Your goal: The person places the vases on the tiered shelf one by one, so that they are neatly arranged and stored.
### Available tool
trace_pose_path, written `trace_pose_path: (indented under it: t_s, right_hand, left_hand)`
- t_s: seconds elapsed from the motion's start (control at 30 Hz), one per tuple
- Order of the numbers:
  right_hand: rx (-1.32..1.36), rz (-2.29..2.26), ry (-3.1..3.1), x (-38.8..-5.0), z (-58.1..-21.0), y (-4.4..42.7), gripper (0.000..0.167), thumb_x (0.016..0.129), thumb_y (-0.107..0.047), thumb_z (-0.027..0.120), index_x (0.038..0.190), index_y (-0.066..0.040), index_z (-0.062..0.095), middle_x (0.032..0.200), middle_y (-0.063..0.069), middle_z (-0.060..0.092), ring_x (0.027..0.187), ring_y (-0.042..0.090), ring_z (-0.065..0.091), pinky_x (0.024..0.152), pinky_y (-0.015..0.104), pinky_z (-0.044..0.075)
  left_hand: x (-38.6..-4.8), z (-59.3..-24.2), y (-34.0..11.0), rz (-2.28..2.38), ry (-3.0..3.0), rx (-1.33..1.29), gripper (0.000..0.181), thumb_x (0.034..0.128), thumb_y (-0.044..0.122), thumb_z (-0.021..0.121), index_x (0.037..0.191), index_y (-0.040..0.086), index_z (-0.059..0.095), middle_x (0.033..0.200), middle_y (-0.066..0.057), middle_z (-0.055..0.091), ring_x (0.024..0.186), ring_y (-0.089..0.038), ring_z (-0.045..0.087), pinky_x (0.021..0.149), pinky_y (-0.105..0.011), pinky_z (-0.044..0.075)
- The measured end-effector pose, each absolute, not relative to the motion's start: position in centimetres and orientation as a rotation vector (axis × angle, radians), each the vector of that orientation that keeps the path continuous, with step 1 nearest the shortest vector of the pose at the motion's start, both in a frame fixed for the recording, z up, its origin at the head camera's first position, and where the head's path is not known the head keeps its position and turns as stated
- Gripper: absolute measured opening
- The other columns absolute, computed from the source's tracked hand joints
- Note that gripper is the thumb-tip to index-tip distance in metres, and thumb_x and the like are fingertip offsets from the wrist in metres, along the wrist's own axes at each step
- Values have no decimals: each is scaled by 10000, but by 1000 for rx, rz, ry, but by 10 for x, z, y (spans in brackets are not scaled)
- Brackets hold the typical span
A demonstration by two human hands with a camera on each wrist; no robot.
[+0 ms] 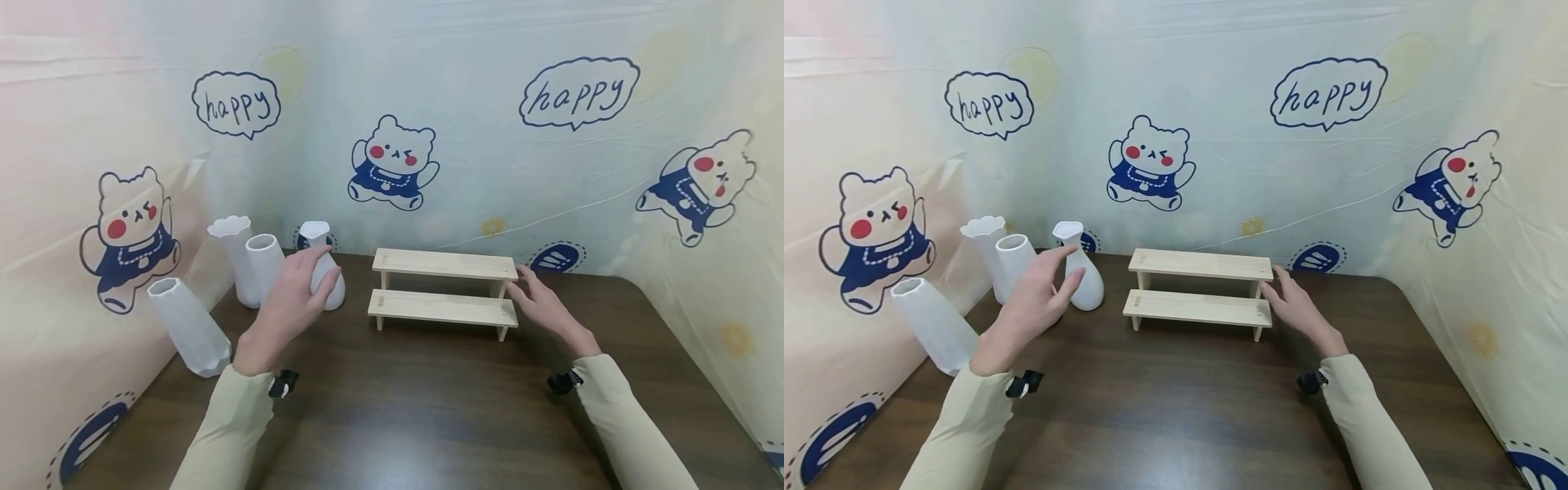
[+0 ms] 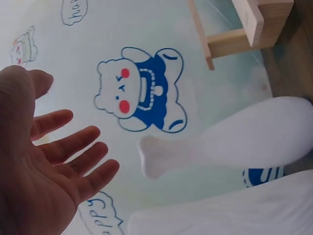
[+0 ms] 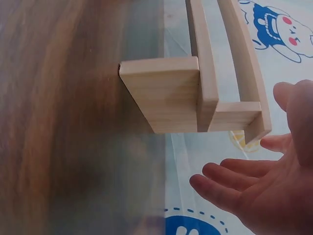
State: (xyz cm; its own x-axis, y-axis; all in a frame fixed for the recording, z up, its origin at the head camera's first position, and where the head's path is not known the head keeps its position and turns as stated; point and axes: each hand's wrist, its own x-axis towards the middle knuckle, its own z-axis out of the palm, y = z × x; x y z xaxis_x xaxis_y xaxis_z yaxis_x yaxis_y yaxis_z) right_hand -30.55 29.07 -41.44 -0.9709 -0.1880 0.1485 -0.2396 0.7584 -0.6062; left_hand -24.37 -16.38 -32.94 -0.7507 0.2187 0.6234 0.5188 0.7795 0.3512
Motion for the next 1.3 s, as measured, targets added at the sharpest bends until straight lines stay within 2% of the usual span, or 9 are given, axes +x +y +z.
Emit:
trace_pose_path:
  t_s: [0.23, 0.43, 0.7, 0.83, 1.0, 1.3]
  right_hand:
    - [287, 1153, -2865, -304, -422, 288, 740, 1015, -501, 422, 1578, -167, 77, 1536, 267, 341, 1391, 437, 387, 1089, 624, 357]
    - [238, 1176, -2919, -302, -429, 289, 785, 1015, -457, 462, 1578, -104, 44, 1545, 300, 300, 1393, 464, 370, 1078, 621, 377]
    - [319, 1174, -2916, -300, -436, 291, 775, 1004, -458, 485, 1565, -73, 113, 1458, 318, 420, 1298, 451, 494, 985, 566, 486]
    - [345, 1190, -2917, -298, -441, 290, 753, 1003, -447, 497, 1546, -42, 168, 1396, 326, 479, 1202, 418, 572, 870, 477, 557]
    - [401, 1280, -2913, -297, -446, 288, 614, 1020, -353, 501, 1486, -9, 299, 1345, 333, 509, 1056, 354, 643, 734, 385, 602]
    - [393, 1300, -2940, -298, -446, 286, 570, 1028, -345, 493, 1451, 10, 356, 1313, 326, 528, 950, 286, 677, 732, 392, 612]
  left_hand:
    - [-235, -319, -185, -643, -2240, -612, 414, 925, 152, 655, 1280, -32, 547, 1256, -212, 604, 1173, -389, 542, 1024, -542, 441]
    - [-230, -313, -207, -561, -2181, -541, 379, 903, 122, 664, 1231, -43, 572, 1199, -236, 622, 1133, -409, 548, 989, -548, 440]
    - [-220, -299, -232, -561, -2037, -470, 367, 866, 71, 661, 1212, -32, 596, 1162, -270, 640, 1061, -456, 555, 923, -574, 424]
    - [-214, -294, -246, -576, -2040, -407, 377, 887, 88, 661, 1241, -23, 597, 1199, -272, 633, 1105, -460, 550, 986, -571, 419]
    - [-207, -291, -263, -582, -2073, -307, 385, 917, 122, 636, 1260, -42, 580, 1241, -284, 610, 1174, -475, 529, 1071, -565, 387]
    - [-204, -290, -280, -586, -2087, -184, 371, 938, 145, 593, 1242, -67, 573, 1194, -319, 610, 1152, -496, 525, 1098, -570, 357]
